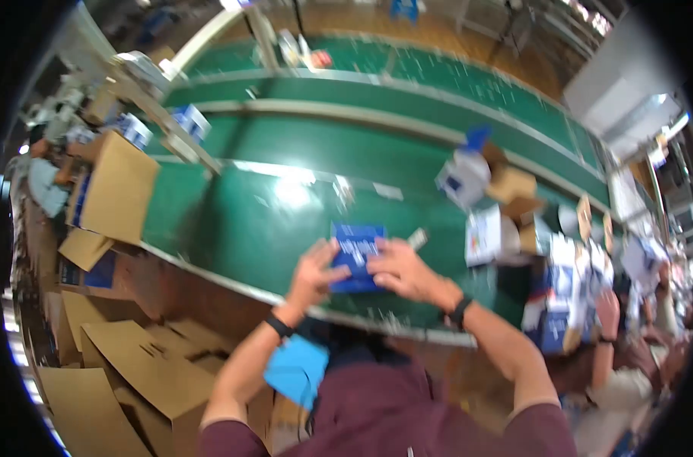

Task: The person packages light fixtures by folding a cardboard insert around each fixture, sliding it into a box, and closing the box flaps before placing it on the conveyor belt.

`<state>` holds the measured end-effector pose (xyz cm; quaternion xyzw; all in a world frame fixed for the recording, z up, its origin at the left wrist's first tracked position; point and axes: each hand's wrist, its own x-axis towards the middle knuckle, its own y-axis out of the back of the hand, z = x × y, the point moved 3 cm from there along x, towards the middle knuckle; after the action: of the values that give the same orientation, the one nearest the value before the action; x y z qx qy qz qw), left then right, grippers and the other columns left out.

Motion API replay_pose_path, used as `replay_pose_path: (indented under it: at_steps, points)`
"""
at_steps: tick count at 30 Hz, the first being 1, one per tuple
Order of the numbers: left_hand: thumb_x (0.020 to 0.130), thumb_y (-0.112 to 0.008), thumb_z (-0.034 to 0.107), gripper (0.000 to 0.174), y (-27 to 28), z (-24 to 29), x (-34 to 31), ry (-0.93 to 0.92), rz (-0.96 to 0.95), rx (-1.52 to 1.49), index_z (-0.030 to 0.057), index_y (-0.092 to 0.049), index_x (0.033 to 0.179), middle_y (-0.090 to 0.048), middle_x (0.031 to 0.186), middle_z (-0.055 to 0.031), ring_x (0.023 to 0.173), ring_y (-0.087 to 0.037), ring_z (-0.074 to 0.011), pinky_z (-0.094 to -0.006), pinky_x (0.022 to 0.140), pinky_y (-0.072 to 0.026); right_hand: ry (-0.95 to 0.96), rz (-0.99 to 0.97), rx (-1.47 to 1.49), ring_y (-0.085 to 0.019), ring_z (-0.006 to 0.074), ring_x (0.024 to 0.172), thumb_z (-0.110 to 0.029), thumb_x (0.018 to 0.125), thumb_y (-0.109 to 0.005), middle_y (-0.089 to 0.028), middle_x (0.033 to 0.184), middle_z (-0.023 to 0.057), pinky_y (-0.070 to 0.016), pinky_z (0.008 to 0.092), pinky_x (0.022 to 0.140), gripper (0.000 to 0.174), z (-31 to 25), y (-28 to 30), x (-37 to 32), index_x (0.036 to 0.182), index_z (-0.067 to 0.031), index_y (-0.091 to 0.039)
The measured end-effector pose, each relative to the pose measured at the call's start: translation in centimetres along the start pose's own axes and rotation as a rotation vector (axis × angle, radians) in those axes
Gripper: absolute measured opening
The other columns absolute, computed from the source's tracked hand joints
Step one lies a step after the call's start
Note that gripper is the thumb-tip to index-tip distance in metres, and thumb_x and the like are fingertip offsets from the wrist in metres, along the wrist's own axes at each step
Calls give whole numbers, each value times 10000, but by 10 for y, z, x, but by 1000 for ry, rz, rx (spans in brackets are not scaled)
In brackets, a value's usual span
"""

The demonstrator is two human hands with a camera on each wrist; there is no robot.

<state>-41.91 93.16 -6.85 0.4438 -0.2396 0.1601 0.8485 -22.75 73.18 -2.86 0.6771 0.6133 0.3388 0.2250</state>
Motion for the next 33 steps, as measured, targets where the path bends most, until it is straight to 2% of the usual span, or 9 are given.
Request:
replay_pose_path:
  at_steps: [2, 8, 13, 16, 17, 20, 25, 29, 33]
  points:
    - [574, -876, 7, 770, 0, 2, -7, 196, -218, 39, 332, -772, 1265, -399, 1681, -170, 1495, -438, -431, -519, 1186, -422, 31, -13, -238, -369, 384, 1525, -505, 929, -742, -558, 1560, 42, -347, 607, 1168, 521, -12, -12, -18, 1310, -150, -725]
    - [834, -870, 134, 279, -32, -5, -1, 689, 32, -564, 195, -854, 1106, -392, 1692, -140, 1470, -472, -327, -443, 1174, -438, -207, 334, 21, -439, 338, 1461, -310, 851, -872, -622, 1464, 52, -360, 504, 1187, 454, 20, -48, -9, 1262, -152, -760]
    - [874, -786, 37, 958, -55, -5, 14, 906, 185, -517, 12, -252, 1669, -406, 1623, -212, 1411, -498, -288, -394, 1129, -471, -743, 813, 634, -562, 240, 1288, -225, 873, -869, -589, 1399, 150, -452, 384, 1114, 872, 32, -69, 13, 1579, -12, -404]
    - [859, -777, 2, 945, -45, -20, 34, 1098, 168, -969, -46, -257, 1647, -363, 1648, -250, 1393, -523, -304, -412, 1134, -469, -624, 807, 1047, -567, 212, 1283, -132, 907, -834, -584, 1399, 164, -477, 343, 1090, 857, 55, -92, 25, 1596, 52, -358]
    - [838, -745, -70, 955, -54, -41, 24, 997, 181, -868, -79, -223, 1637, -348, 1652, -291, 1368, -556, -324, -407, 1125, -478, -637, 825, 962, -567, 212, 1277, -148, 924, -817, -582, 1402, 159, -477, 341, 1089, 842, 62, -108, 27, 1604, 39, -357]
    - [958, -718, 363, 890, -41, -18, 74, 727, -85, 211, 12, -282, 1650, -219, 1695, -329, 1515, -296, -527, -619, 1195, -305, -784, 851, 763, -564, 211, 1263, -234, 1001, -728, -578, 1412, 140, -477, 351, 1084, 758, 51, -120, 56, 1621, 4, -362]
    - [846, -703, 718, 1114, -44, -33, 85, 776, -249, 593, 87, -289, 1666, -104, 1705, -361, 1488, -182, -634, -751, 1122, -231, -735, 818, 1685, -600, 179, 1285, -626, 1124, -281, -644, 1404, 77, -474, 378, 1107, 747, 73, -136, 72, 1528, -46, -521]
    - [768, -798, 516, 1070, -26, -87, 113, 751, -205, 641, 100, -338, 1640, -133, 1700, -343, 1435, -274, -607, -717, 1111, -280, -758, 840, 899, -662, 179, 1106, -254, 1063, -657, -686, 1288, 117, -574, 320, 836, 486, 84, -55, 66, 1474, -12, -566]
    - [773, -765, 456, 1053, 19, -151, 159, 591, -92, 750, 129, -306, 1662, -125, 1715, -315, 1416, -316, -594, -710, 1125, -279, -628, 1108, -28, -660, 300, 1195, -144, 988, -728, -662, 1342, 187, -547, 385, 970, 474, 61, 110, 49, 1419, 0, -592]
